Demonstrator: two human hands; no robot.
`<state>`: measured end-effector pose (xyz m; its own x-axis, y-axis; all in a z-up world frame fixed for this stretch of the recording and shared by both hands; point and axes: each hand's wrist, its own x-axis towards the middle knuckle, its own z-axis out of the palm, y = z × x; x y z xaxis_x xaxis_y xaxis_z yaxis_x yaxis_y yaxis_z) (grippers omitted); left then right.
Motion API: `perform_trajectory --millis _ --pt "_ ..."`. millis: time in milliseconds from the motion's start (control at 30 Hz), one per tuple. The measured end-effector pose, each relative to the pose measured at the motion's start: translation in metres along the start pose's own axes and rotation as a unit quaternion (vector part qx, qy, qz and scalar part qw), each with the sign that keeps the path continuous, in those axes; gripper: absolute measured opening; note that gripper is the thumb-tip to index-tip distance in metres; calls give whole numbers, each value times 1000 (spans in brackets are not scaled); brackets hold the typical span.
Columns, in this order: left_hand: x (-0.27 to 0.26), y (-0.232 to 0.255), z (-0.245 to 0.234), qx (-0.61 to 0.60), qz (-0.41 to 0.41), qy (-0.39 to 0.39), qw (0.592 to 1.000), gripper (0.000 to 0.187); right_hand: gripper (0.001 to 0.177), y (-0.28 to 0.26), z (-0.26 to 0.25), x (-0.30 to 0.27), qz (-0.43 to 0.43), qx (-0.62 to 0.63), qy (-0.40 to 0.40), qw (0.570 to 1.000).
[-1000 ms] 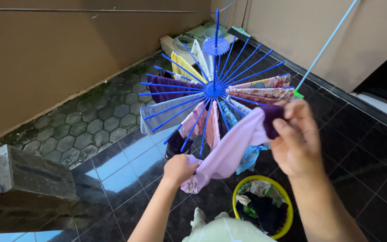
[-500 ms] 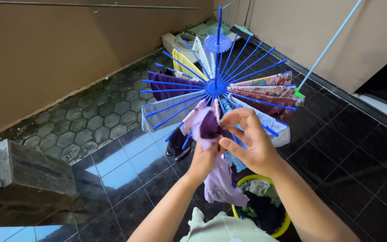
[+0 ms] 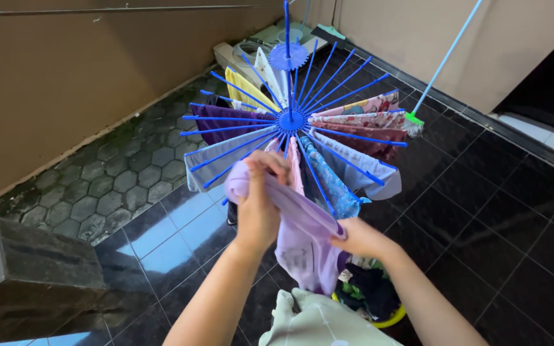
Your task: Hanging laundry on a circular drying rack.
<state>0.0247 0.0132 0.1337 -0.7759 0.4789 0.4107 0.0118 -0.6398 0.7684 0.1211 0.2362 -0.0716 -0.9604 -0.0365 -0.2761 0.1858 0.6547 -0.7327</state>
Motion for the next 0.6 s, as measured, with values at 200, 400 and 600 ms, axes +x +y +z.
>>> perform_trajectory --millis 200,400,600 --pt "11 19 -43 206 124 36 970 49 18 -1 -50 -8 -30 110 135 984" --pt "11 33 -93 573 -25 43 818 47 21 -84 -96 -38 -141 108 175 969" --pt "-13 2 -101 730 -345 -93 583 63 17 -152 -91 -49 -124 32 183 975"
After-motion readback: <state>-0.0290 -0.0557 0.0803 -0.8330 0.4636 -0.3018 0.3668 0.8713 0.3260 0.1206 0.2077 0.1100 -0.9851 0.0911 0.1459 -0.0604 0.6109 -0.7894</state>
